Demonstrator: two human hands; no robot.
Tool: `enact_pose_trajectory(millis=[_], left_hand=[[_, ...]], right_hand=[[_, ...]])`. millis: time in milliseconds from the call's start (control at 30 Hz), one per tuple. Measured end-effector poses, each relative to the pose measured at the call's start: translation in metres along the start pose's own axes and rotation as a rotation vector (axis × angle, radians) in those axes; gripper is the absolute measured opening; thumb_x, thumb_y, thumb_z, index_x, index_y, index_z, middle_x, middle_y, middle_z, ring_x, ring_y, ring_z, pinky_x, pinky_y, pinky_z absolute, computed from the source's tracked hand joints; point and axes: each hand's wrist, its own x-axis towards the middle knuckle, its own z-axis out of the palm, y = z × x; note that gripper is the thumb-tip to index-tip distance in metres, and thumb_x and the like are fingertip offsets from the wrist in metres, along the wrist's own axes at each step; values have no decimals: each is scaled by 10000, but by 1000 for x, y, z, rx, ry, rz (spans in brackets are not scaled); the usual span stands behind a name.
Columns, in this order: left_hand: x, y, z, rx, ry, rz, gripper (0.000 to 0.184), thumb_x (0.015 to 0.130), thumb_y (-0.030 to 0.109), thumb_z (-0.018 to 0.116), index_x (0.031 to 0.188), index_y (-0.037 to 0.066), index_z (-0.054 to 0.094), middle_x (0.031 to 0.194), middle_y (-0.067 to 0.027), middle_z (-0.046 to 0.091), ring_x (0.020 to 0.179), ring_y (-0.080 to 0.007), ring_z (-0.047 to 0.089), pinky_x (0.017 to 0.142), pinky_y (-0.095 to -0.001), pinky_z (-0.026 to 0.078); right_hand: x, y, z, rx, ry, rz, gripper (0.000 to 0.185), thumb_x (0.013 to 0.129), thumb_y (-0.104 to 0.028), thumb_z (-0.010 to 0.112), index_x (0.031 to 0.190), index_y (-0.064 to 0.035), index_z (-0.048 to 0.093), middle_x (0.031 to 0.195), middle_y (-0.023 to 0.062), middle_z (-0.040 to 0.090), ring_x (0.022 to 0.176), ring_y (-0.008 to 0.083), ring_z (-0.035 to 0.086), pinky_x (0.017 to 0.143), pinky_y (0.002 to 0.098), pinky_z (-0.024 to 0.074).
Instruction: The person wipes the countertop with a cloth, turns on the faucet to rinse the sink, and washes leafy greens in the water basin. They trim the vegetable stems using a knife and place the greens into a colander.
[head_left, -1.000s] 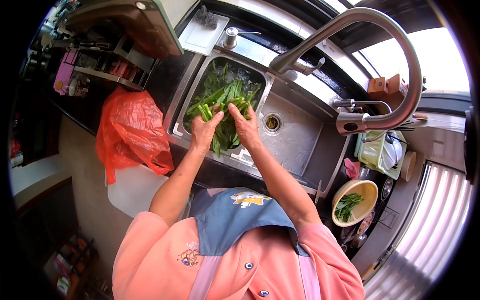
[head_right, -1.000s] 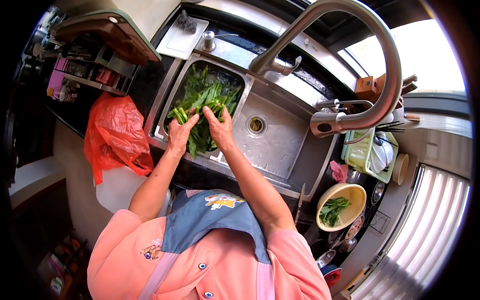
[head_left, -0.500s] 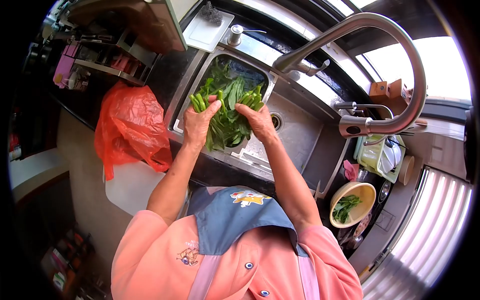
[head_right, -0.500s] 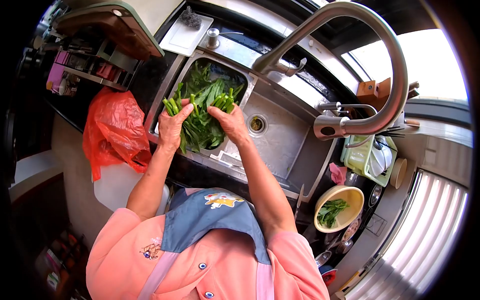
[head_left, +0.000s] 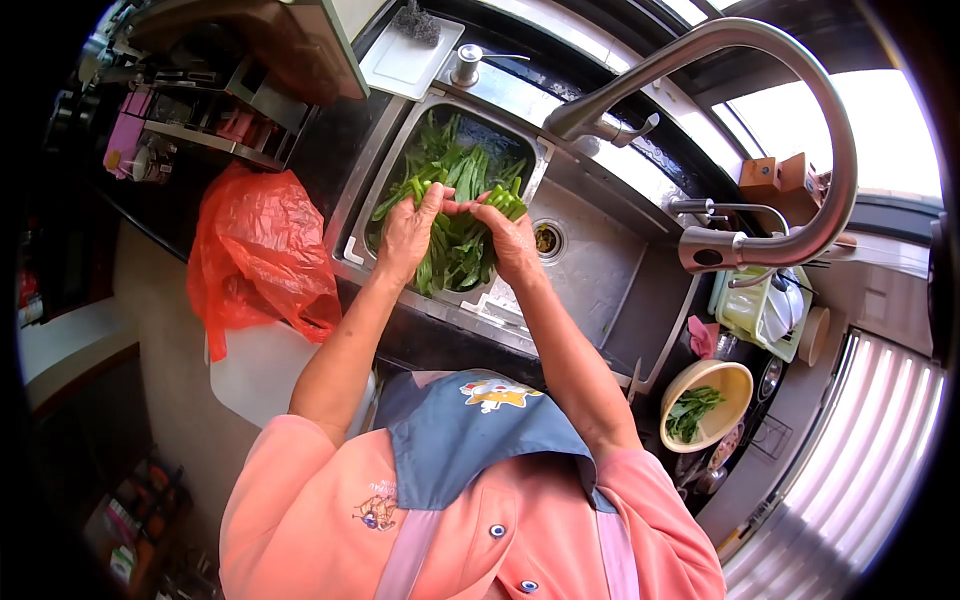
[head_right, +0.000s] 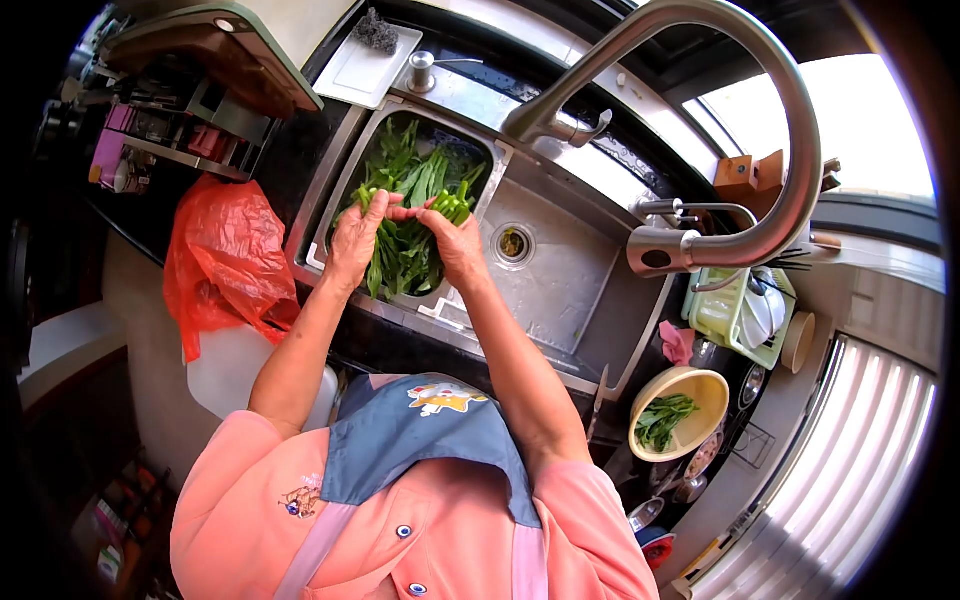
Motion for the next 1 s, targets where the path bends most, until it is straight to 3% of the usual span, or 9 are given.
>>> enact_pose_trajectory(millis=[100, 233, 467, 567, 633, 700, 767, 867, 1000], left_hand=[[9, -8, -2, 190, 19, 48, 510, 1006, 485, 608, 1191, 14, 674, 969, -69, 726, 873, -123, 623, 832, -286, 503], [36, -67, 5, 776, 84, 57, 459, 927, 400, 660, 1157, 3, 650, 1000, -259, 711, 964, -442, 681, 832, -513, 522], [62, -114, 15, 1046, 73, -116, 393, 973, 340, 540, 1115, -11, 649, 1065, -278, 692, 989, -457, 663, 831, -540, 528], [71, -145, 24, 884, 146, -159, 376, 980, 323, 521, 1106, -6, 652, 1079, -290, 687, 996, -457, 666, 845, -553, 524], [77, -168, 24, 989, 107, -40, 312, 964, 260, 546, 1040, -17, 667, 1027, -298, 688, 970, -477, 669, 826, -545, 537], [79, -144, 20, 905, -34, -117, 273, 937, 231, 585, 1002, -18, 677, 946, -290, 699, 939, -486, 678, 810, -539, 553], [65, -114, 16, 868, 125, 97, 271, 934, 226, 605, 926, -35, 679, 880, -293, 687, 872, -493, 668, 746, -540, 539], [36, -77, 9, 800, 237, 6, 304, 979, 263, 581, 1008, -25, 675, 925, -294, 688, 886, -480, 670, 747, -526, 530], [-3, -19, 9, 505, 305, 299, 298, 1037, 226, 514, 1188, -1, 633, 1029, -261, 694, 951, -441, 675, 800, -472, 526]], right_hand=[[8, 1, -6, -41, 35, 90, 205, 854, -98, 740, 1022, -34, 642, 936, 75, 721, 833, 158, 698, 748, 317, 579], [48, 58, -24, -252, 233, 138, 329, 806, -178, 784, 1072, -2, 704, 954, 87, 738, 825, 186, 693, 735, 351, 557], [84, 121, -45, -784, 473, -5, 537, 796, -362, 739, 1080, 89, 672, 1033, 300, 715, 975, 421, 703, 895, 454, 525], [96, 132, -55, -875, 486, 28, 557, 807, -367, 743, 1141, 69, 655, 1102, 307, 699, 1019, 422, 687, 925, 446, 514], [116, 149, -79, -1494, 146, -190, 552, 822, -355, 746, 1168, 63, 645, 1132, 295, 696, 1041, 401, 685, 932, 434, 511], [118, 146, -79, -1396, 99, -166, 522, 841, -332, 741, 1189, 44, 645, 1135, 244, 703, 1032, 354, 684, 918, 420, 513], [92, 112, -44, -588, 331, 84, 467, 863, -298, 729, 1204, 12, 656, 1110, 155, 720, 990, 282, 684, 883, 403, 520], [39, 57, -9, -718, 313, -37, 333, 890, -227, 733, 1106, 13, 651, 1009, 92, 712, 919, 234, 665, 835, 377, 525], [-2, 24, 26, -488, 127, -354, 327, 908, -197, 711, 1150, -5, 603, 968, 140, 727, 885, 293, 699, 785, 404, 531]])
